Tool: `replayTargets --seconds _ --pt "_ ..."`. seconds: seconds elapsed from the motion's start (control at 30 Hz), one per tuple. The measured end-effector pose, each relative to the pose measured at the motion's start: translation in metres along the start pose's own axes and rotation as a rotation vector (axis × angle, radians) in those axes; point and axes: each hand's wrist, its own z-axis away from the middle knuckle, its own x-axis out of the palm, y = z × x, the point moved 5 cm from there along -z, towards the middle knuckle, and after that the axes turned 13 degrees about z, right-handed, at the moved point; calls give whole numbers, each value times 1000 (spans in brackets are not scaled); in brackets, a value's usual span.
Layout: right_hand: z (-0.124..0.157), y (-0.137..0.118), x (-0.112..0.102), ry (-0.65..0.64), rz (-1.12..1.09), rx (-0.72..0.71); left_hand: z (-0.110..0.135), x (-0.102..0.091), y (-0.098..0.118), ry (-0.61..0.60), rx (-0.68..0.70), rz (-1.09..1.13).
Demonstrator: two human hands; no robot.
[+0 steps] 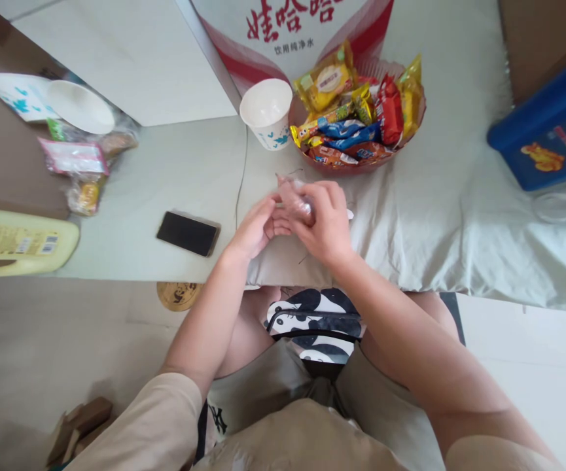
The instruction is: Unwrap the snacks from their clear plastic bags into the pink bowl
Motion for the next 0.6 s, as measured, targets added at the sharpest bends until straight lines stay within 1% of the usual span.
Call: replayTargets --seconds 0.03,0.07,0.1,0.17,0.3,0.43,0.5,0.57,0.6 --pt "1 -5 0 -20 131 -66 2 5 -3 -45 -46 30" --pt "3 -9 1 -43 239 -126 3 8 -4 -65 -64 60" --pt "4 -12 2 -65 321 -177 3 9 -4 -62 -58 88" --pt "7 -18 6 -95 405 -259 2 8 0 -10 10 131" --pt "10 -19 12 -157 386 -351 -2 2 10 103 149 172" --pt "10 -17 14 -215 332 -368 -3 -2 10 149 155 171" --pt "10 -17 14 -232 292 -401 -3 -4 10 164 170 151" --pt "8 -15 11 -223 260 -402 -3 -5 12 187 199 119" --pt "6 -12 9 -202 265 -369 -4 -6 14 201 217 101"
